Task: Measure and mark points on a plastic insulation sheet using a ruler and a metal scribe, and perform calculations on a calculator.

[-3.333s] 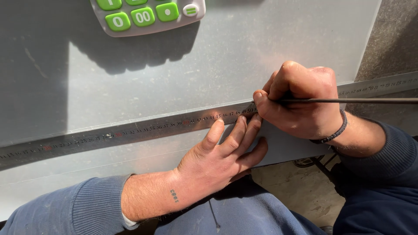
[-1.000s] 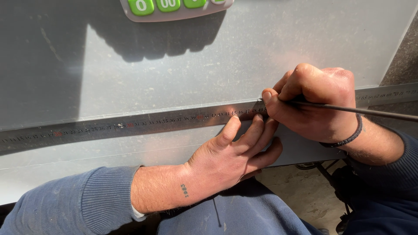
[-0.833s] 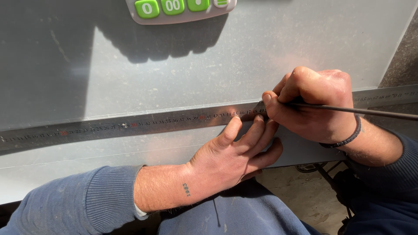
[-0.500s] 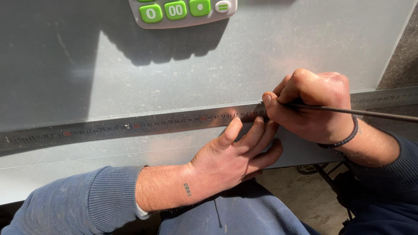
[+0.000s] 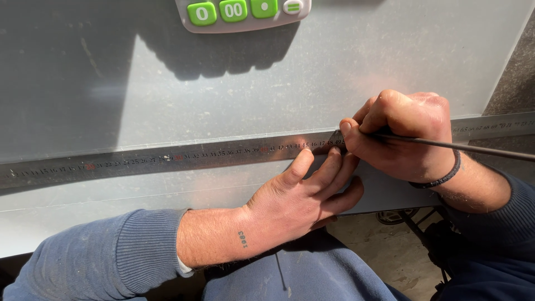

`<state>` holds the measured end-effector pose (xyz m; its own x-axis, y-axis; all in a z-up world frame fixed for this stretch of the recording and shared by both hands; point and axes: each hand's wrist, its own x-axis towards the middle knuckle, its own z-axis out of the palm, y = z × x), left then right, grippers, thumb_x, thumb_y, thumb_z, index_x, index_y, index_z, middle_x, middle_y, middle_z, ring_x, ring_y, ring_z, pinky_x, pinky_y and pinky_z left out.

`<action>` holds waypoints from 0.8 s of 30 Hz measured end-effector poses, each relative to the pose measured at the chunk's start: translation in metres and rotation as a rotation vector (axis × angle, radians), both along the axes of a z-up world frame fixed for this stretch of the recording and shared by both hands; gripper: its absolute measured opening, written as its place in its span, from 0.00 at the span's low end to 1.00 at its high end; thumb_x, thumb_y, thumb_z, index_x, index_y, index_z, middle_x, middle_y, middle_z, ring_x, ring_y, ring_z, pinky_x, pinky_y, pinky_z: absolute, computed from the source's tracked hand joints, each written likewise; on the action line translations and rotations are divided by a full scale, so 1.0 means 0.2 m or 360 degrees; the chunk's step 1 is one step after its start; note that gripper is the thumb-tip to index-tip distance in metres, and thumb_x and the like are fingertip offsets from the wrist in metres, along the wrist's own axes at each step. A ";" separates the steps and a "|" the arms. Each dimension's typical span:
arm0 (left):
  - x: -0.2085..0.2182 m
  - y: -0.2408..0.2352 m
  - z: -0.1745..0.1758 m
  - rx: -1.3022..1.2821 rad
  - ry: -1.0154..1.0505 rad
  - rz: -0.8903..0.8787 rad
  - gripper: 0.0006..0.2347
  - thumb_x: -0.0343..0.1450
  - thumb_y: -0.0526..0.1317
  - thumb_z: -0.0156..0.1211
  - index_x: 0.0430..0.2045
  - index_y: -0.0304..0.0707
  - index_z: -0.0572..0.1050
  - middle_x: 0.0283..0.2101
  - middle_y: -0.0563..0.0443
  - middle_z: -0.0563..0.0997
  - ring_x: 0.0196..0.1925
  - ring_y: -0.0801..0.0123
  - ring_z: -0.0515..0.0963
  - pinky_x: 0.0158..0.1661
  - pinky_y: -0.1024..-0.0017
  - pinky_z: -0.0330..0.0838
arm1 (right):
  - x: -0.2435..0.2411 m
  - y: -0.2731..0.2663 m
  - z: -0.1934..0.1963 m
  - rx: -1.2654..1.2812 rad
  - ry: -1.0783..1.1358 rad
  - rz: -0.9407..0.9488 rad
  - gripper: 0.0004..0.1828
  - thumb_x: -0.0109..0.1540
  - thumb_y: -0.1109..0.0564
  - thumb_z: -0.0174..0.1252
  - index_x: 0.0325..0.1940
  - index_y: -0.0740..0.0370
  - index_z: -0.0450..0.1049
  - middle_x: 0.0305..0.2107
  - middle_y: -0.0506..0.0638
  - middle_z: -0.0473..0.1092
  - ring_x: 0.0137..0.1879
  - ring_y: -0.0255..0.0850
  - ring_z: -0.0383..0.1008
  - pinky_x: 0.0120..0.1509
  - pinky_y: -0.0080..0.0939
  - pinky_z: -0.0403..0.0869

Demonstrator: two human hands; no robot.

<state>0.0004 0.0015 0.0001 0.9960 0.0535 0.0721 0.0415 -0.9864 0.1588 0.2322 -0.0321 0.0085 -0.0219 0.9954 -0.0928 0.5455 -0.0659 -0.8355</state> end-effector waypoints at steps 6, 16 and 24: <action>0.00 0.00 -0.01 -0.0015 -0.0014 -0.0028 0.24 0.71 0.56 0.50 0.63 0.56 0.68 0.71 0.43 0.68 0.71 0.56 0.63 0.66 0.46 0.45 | 0.02 0.00 0.00 -0.0019 0.0049 0.0041 0.19 0.64 0.69 0.67 0.29 0.62 0.62 0.19 0.49 0.69 0.26 0.34 0.77 0.27 0.30 0.70; 0.01 0.02 0.02 -0.0187 -0.0190 -0.0057 0.28 0.66 0.58 0.64 0.60 0.48 0.71 0.70 0.33 0.67 0.68 0.50 0.65 0.65 0.50 0.53 | 0.03 0.06 0.09 -0.0160 0.0753 -0.0464 0.11 0.63 0.65 0.62 0.40 0.59 0.65 0.31 0.49 0.75 0.33 0.29 0.75 0.32 0.29 0.70; -0.72 0.02 0.05 -0.0295 -0.0278 0.1150 0.30 0.73 0.58 0.61 0.69 0.47 0.66 0.74 0.44 0.62 0.76 0.49 0.58 0.73 0.47 0.47 | 0.07 -0.10 0.14 0.0567 -0.1000 0.0063 0.11 0.62 0.50 0.74 0.41 0.55 0.79 0.41 0.48 0.75 0.50 0.46 0.74 0.50 0.44 0.75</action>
<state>-0.1435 0.0062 0.0108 0.6841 0.7136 0.1513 0.6251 -0.6804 0.3825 0.2466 -0.0529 0.0357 -0.1079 0.9672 0.2302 0.9261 0.1819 -0.3305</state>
